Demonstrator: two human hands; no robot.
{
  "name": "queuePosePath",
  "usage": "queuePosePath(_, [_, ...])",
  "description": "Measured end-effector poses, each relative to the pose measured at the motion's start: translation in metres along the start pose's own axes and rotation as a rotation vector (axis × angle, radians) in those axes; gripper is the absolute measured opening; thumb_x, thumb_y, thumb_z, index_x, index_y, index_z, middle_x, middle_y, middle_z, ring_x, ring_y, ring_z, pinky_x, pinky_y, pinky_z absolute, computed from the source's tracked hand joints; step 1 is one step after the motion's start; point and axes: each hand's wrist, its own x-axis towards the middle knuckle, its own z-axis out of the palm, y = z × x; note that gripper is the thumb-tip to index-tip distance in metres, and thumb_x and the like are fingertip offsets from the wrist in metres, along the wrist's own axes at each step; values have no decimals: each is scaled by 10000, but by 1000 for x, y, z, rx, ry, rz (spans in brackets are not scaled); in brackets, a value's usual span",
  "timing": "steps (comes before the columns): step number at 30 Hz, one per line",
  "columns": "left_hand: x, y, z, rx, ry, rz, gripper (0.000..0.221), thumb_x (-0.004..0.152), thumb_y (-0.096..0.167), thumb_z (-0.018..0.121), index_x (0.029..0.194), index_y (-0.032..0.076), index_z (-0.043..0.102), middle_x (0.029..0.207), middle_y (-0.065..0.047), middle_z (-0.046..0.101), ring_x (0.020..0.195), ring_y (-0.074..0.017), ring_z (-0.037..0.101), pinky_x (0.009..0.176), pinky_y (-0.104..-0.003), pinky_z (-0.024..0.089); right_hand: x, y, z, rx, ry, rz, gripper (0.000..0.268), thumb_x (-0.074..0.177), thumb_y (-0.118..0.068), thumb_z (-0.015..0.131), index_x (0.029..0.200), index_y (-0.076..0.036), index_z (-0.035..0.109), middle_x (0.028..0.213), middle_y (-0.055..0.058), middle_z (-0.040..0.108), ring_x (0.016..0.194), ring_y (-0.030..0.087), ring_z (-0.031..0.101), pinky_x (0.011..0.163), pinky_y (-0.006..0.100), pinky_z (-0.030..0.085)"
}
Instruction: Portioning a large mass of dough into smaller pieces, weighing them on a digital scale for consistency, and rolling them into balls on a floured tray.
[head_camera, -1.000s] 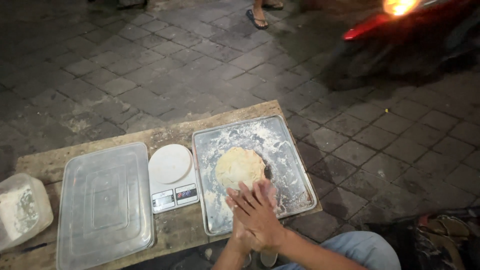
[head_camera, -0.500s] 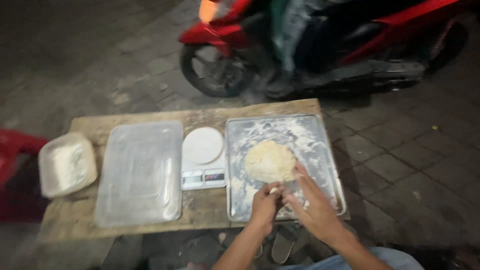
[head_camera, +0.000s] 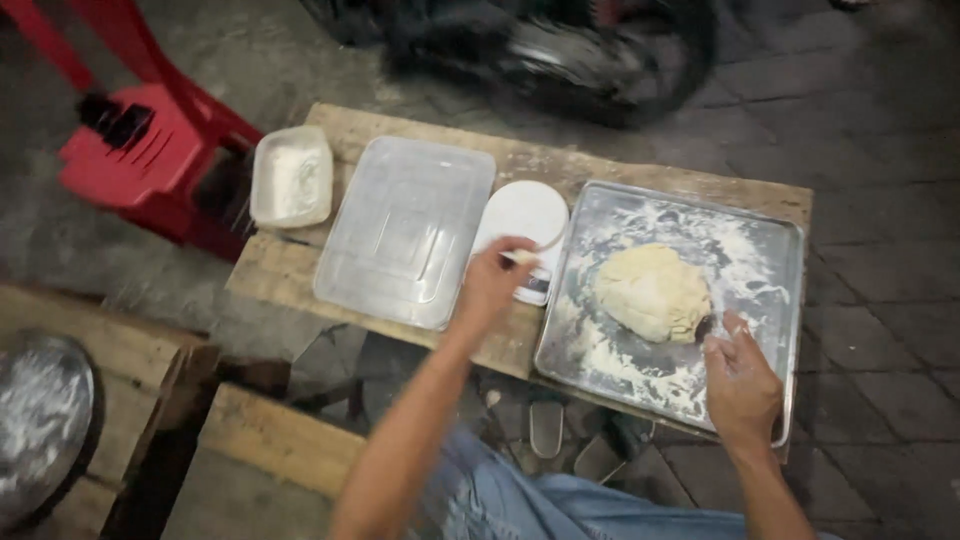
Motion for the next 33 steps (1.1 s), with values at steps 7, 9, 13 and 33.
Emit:
queuePosePath(7, [-2, -82, -136, 256, 364, -216, 253, 858, 172, 725, 1105, 139, 766, 1063, -47, 769, 992, -219, 703, 860, -414, 536, -1, 14, 4, 135, 32, 52, 373, 1054, -79, 661, 1420, -5, 658, 1305, 105, 686, 1046, 138, 624, 889, 300, 474])
queuePosePath(9, [-6, -130, -150, 385, 386, -234, 300, 763, 185, 680, 1042, 164, 788, 970, -53, 778, 962, -266, 721, 891, -391, 513, -2, 10, 2, 99, 37, 112, 390, 1056, -133, 668, 1436, -50, 695, 1087, 84, 718, 940, 126, 620, 786, 308, 460])
queuePosePath(13, [-24, -149, -142, 528, 188, -136, 338, 763, 128, 600, 1055, 164, 767, 951, -64, 785, 843, -252, 718, 814, -388, 518, 0, 0, -2, 37, -13, 167, 392, 1059, -185, 683, 1445, -116, 701, 1128, 168, 730, 1022, 211, 677, 711, 370, 461])
queuePosePath(33, [-32, -118, -119, 639, -160, -43, 194, 880, 48, 692, 1074, 48, 704, 1079, -118, 631, 899, -301, 721, 772, -431, 561, -2, -21, -7, 127, -44, 59, 307, 1087, -81, 639, 1386, -36, 691, 1281, 118, 706, 1118, 253, 673, 870, 339, 533])
